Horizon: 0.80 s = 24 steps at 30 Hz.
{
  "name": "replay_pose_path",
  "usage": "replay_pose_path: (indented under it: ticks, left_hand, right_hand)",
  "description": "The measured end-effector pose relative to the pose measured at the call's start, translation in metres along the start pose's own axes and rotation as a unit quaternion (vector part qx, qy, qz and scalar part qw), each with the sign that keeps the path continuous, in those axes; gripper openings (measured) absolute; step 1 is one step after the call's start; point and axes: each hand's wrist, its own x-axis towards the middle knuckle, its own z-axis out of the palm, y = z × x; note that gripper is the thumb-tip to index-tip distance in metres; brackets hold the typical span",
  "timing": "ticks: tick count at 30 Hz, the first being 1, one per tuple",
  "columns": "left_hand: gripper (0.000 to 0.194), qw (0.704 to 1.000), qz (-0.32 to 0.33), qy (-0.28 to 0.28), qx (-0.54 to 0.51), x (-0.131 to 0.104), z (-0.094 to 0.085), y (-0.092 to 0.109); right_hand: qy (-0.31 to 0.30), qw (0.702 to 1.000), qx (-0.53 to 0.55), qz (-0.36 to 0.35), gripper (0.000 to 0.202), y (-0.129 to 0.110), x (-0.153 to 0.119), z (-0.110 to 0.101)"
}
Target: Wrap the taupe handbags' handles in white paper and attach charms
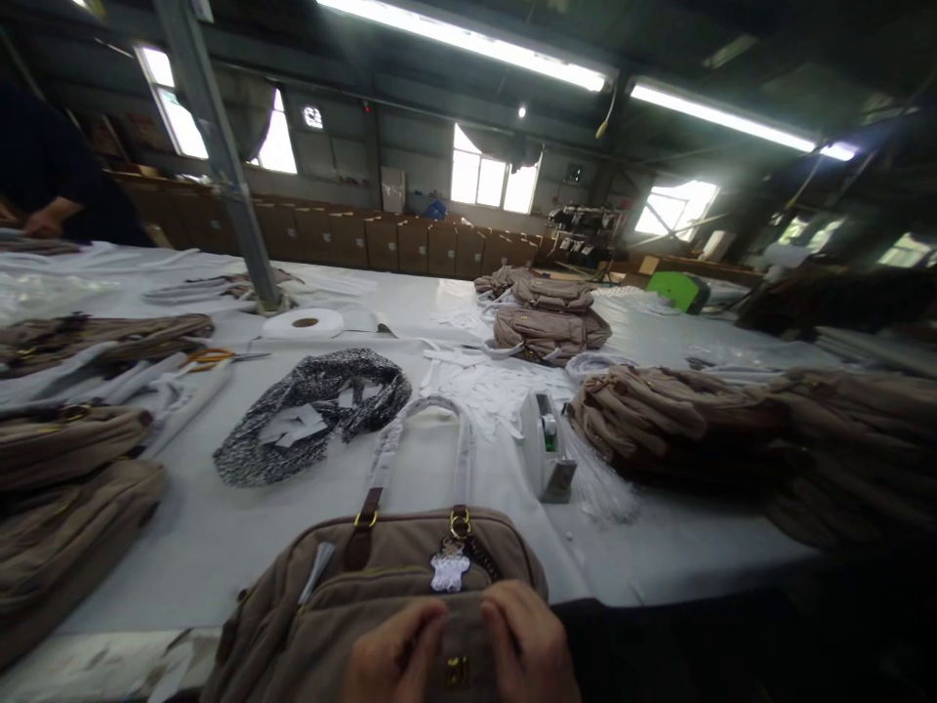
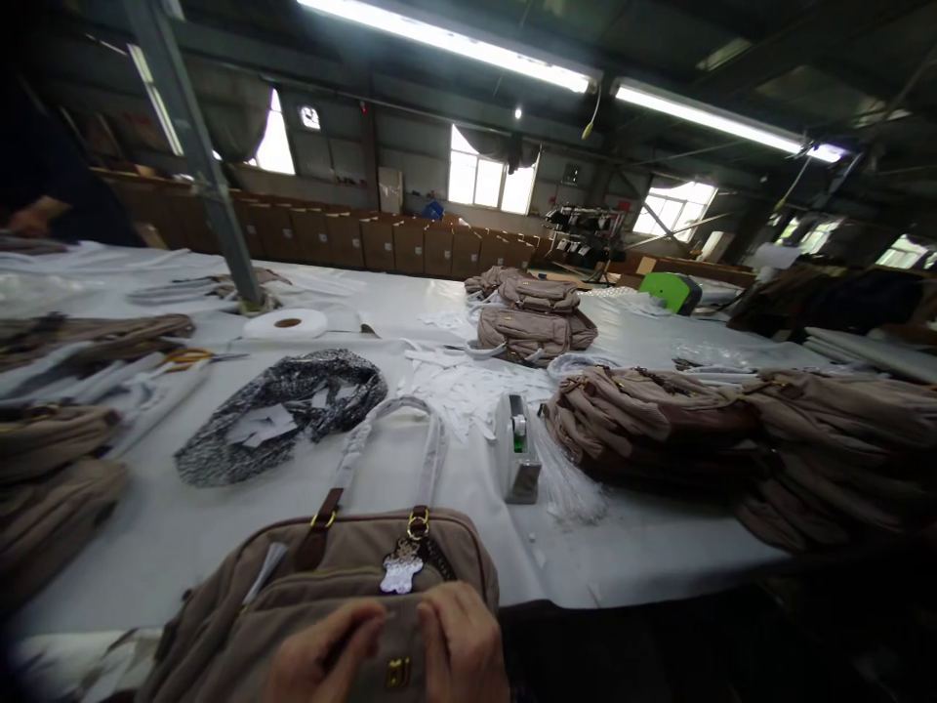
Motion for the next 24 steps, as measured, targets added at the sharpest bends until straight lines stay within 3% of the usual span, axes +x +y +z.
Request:
replay_pose_path:
  ticks: [2, 5, 9, 13, 16, 20, 24]
  left_hand:
    - [0.021, 0.995, -0.085, 0.047, -0.007, 0.014, -0.004, -0.003]
    - [0.025, 0.991, -0.132, 0.027, -0.023, 0.04, 0.0, -0.009]
    - [0.02, 0.993, -0.112, -0.034, -0.03, 0.063, 0.017, -0.015]
    - [0.013, 0.994, -0.087, -0.057, -0.036, 0.065, 0.027, -0.015]
    - [0.013, 0.985, -0.125, -0.064, -0.102, 0.066, 0.025, -0.017]
    - [0.016, 0.948, -0.209, -0.034, -0.238, 0.076, 0.022, -0.021]
    - [0.03, 0.907, -0.261, -0.034, -0.328, 0.087, 0.022, -0.019]
  right_hand:
    - [-0.006, 0.995, -0.031, 0.098, 0.022, 0.005, 0.011, 0.004]
    - [-0.056, 0.978, -0.095, 0.179, 0.023, 0.01, 0.033, 0.013]
    - [-0.119, 0.967, -0.118, 0.191, 0.015, 0.013, 0.055, 0.023]
    - [-0.126, 0.972, -0.08, 0.182, 0.016, 0.015, 0.058, 0.024]
    - [-0.11, 0.974, -0.075, 0.185, 0.012, 0.016, 0.056, 0.021]
    - [-0.131, 0.959, 0.012, 0.249, 0.011, 0.018, 0.068, 0.016]
    - [-0.158, 0.91, 0.167, 0.345, 0.018, 0.021, 0.096, 0.007]
